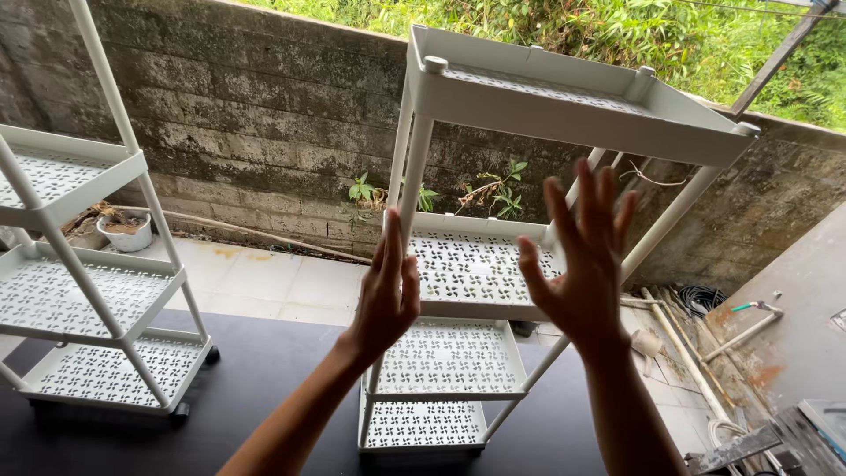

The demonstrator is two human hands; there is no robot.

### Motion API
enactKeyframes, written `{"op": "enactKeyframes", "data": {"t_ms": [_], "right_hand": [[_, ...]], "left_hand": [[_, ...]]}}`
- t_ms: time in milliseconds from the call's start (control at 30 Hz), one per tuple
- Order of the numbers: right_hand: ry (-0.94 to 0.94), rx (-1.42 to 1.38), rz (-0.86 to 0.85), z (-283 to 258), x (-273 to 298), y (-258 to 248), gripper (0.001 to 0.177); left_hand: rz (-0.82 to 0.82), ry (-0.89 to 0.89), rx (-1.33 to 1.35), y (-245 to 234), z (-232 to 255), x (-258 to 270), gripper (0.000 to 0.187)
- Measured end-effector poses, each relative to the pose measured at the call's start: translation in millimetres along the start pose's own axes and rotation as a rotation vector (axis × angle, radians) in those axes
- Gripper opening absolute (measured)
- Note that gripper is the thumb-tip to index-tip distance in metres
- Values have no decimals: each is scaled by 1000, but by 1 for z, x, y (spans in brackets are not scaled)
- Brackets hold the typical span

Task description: The person assembles a white plastic three-tier plant stand on a black table. They insert horizontal support rods into the frame, attach small plastic clips to secure the rods, and place perforated trays onto each level. The completed stand is then positioned upright next to an identical unit.

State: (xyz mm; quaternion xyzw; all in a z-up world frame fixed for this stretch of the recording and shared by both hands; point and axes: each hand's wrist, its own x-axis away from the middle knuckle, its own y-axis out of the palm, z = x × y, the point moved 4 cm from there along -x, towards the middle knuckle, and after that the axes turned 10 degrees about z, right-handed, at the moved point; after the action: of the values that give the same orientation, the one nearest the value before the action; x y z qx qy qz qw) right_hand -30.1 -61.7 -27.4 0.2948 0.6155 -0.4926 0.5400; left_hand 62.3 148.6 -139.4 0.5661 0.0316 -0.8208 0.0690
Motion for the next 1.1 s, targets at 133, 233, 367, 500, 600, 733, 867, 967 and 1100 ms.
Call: {"op": "enactKeyframes", "data": {"t_ms": [133, 233, 367, 500, 600, 733, 867, 967, 1100], "right_hand": [[-51, -75, -67, -36, 1, 16, 73], [-87, -19, -103, -56, 2, 23, 77], [-116, 60, -57, -63, -6, 25, 85], [-90, 156, -14, -56, -7, 15, 85], [-87, 231, -7, -51, -6, 3, 83], [-70, 222, 8, -43, 7, -17, 82], [-59, 303, -15, -31, 27, -32, 80], [-30, 316, 12, -23, 37, -38, 79], [-8, 415, 33, -7, 43, -39, 77]], "left_hand": [[26, 23, -13, 7, 10, 26, 81], [-5, 50, 35, 16, 32, 32, 81], [-118, 67, 95, 26, 66, 31, 85], [-178, 197, 14, 29, 77, 15, 84], [-111, 324, -130, 24, 64, -4, 83], [52, 207, -248, 17, 14, -26, 74], [25, 45, -123, 20, -40, -13, 75], [-130, -80, -43, 40, -65, 6, 76], [-189, -105, -56, 59, -64, 22, 78]]}}
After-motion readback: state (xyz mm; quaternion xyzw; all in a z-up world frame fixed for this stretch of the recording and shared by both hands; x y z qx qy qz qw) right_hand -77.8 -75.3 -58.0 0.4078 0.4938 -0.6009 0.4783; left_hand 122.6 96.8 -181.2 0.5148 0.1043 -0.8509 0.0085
